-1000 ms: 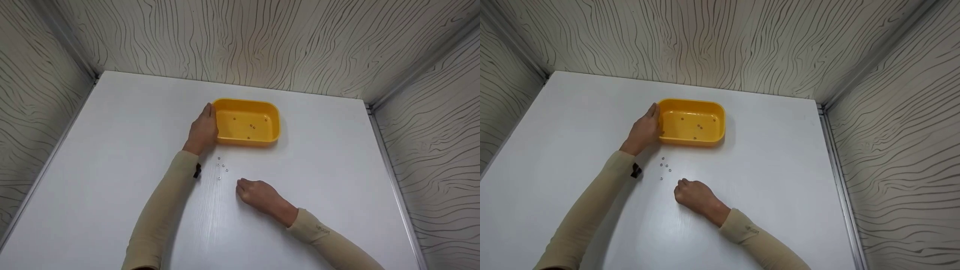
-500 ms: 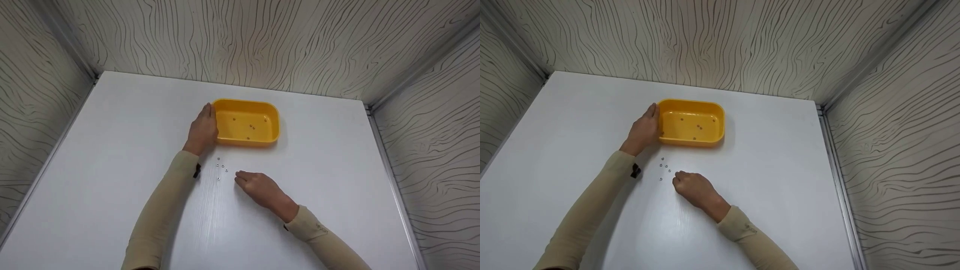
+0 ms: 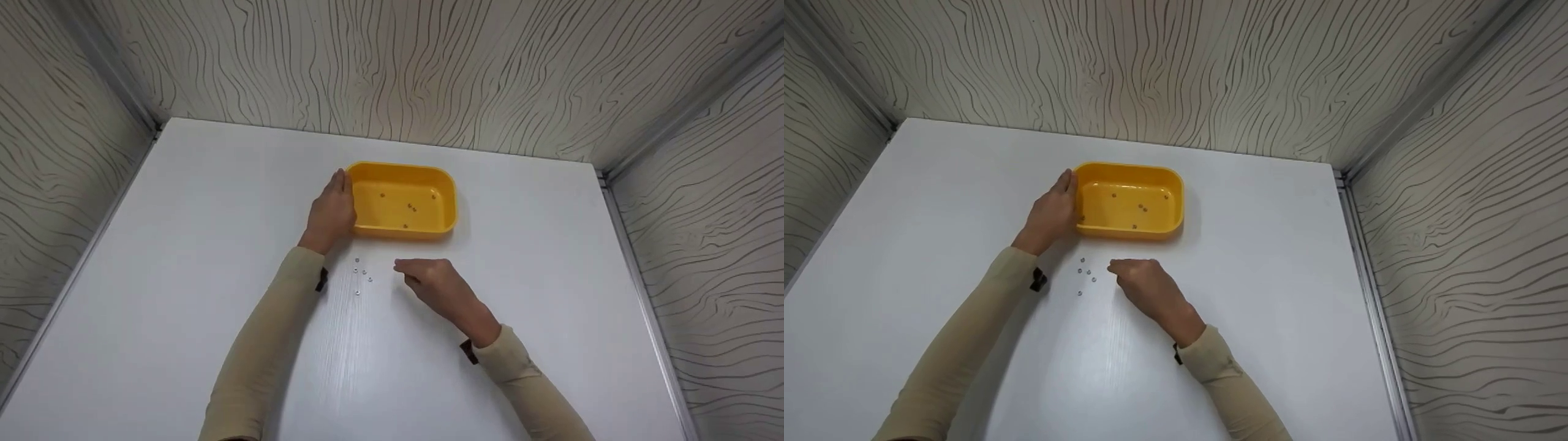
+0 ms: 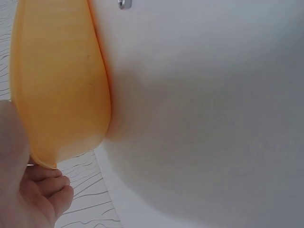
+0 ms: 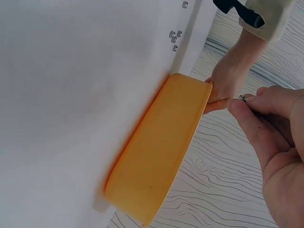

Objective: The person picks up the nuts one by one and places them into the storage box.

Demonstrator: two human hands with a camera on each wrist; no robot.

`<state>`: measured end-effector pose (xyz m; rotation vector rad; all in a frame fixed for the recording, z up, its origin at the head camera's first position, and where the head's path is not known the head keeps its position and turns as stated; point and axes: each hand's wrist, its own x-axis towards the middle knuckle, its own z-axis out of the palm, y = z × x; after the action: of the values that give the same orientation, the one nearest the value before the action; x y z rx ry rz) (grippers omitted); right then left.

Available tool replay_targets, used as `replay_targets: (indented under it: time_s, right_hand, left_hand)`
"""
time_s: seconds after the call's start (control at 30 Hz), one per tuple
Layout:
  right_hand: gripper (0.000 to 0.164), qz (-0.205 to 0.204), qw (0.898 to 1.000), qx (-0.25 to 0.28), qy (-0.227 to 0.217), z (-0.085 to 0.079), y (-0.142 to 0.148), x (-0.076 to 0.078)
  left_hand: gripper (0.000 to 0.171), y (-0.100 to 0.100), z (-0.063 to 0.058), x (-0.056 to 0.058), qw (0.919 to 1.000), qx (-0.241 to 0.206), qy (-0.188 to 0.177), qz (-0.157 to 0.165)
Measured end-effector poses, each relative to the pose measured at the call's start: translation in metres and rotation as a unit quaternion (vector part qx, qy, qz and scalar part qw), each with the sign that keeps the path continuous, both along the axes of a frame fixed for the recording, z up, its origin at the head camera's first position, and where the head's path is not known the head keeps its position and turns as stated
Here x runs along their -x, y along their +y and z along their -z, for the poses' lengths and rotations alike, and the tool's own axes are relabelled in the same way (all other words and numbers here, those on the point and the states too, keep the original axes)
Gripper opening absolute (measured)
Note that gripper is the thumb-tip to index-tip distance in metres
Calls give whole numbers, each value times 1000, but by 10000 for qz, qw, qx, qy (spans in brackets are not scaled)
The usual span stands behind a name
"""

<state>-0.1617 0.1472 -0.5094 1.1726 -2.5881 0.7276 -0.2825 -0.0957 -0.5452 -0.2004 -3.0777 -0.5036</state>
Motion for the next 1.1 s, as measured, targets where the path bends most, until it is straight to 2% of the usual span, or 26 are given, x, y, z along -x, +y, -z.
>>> replay_targets:
  time_s: [0.17,0.3,0.53,0.7,0.8,1.0,1.1]
  right_hand:
    - [32,86,9989,412,-224,-9,5,9]
    - [30,338,9948,837,-463,-20,7,20]
    - [22,740,9830,1567,-616,-39,8,38]
    - [19,973,9695,2031,-965,-40,9,53]
    - [16,1095,9527,2420,-1476,-36,10,65]
    - [17,1660,8969,3180,-2588,-20,11,93]
    - [17,1911,8786,3273,-2904,-12,11,104]
  left_hand:
    - [54,1,1,-1,10000,-44,85,8]
    - [55,1,1,-1,10000,-80,29,28]
    - [56,1,1,-2,9996,-284,-54,-53]
    - [55,1,0,-4,9998,-216,13,-4]
    - [56,2,-1,-5,9999,-167,-30,-23]
    - [56,2,0,-5,9999,-132,-31,-22]
    - [56,1,0,-5,9999,-103,14,14]
